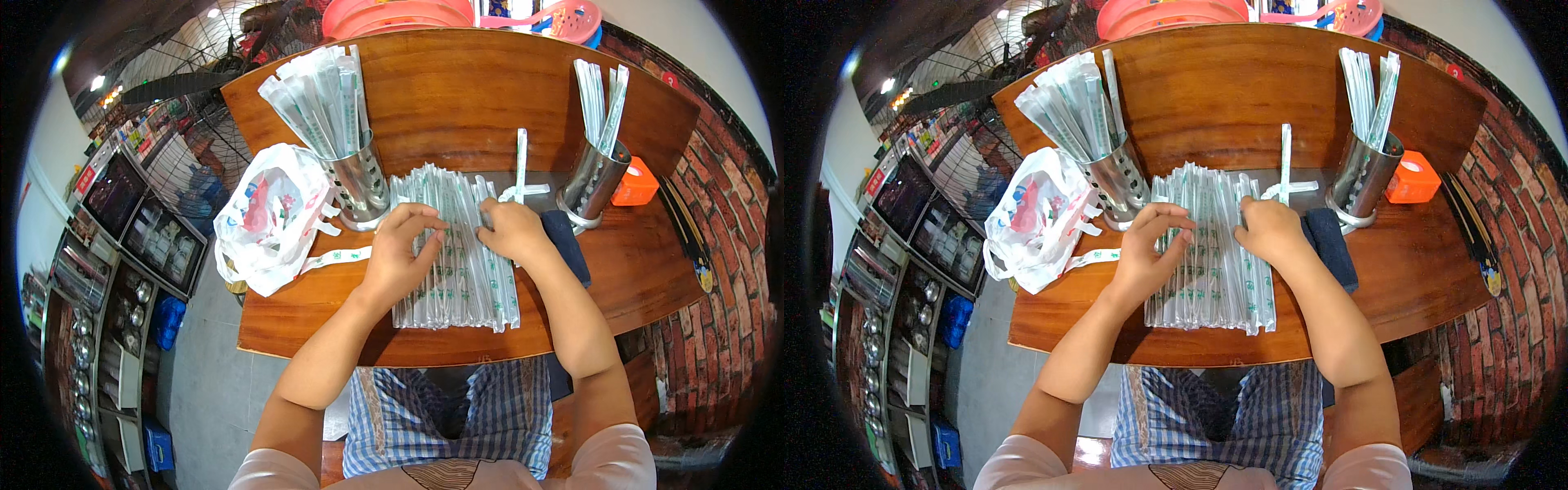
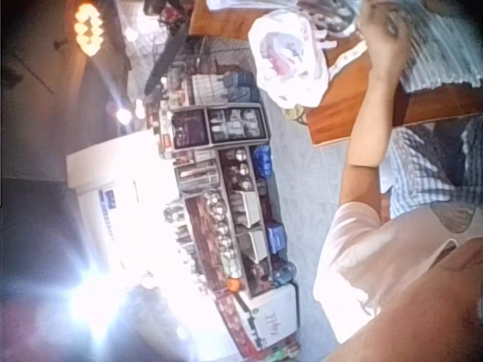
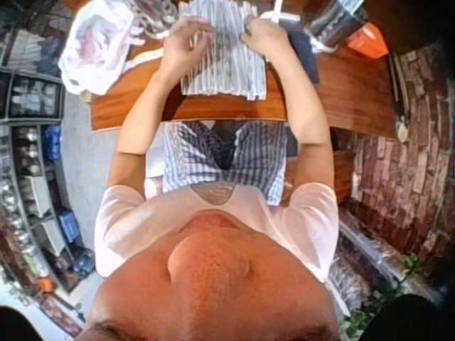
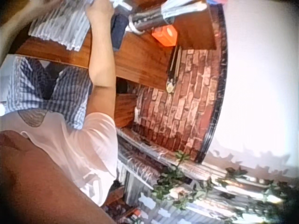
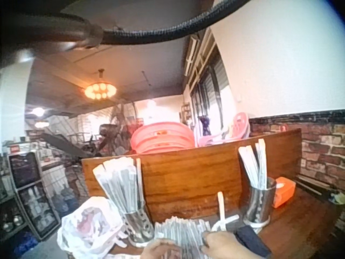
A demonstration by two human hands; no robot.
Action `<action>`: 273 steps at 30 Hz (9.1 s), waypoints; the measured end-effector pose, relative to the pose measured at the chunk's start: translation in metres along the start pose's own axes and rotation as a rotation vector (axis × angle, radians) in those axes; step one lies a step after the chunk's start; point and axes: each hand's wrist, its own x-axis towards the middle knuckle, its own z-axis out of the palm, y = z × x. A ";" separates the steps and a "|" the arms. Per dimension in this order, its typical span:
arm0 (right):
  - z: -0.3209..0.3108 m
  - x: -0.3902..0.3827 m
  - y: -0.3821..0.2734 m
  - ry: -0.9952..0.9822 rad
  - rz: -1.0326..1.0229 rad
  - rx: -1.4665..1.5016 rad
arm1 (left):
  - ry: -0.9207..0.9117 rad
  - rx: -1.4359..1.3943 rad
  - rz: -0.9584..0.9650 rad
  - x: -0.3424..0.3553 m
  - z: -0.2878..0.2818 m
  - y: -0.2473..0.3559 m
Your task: The person sits at a wooden table and repeatedly wraps pairs of black chopsticks in thin, printed paper sleeves. They pick up a pair of chopsticks, slide them into a wrapper, and place the finished bundle into a metal container. The process is repeated continuously throughout the clip.
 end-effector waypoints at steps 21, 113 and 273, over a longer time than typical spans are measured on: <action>0.003 0.008 0.018 -0.115 0.136 0.149 | -0.019 0.061 -0.027 0.000 0.001 0.008; -0.014 0.007 -0.021 -0.085 -0.166 1.904 | -0.591 -1.328 -0.745 -0.001 -0.016 0.009; -0.006 -0.001 -0.022 0.079 0.137 1.550 | -0.544 -0.669 -0.596 -0.004 -0.008 0.020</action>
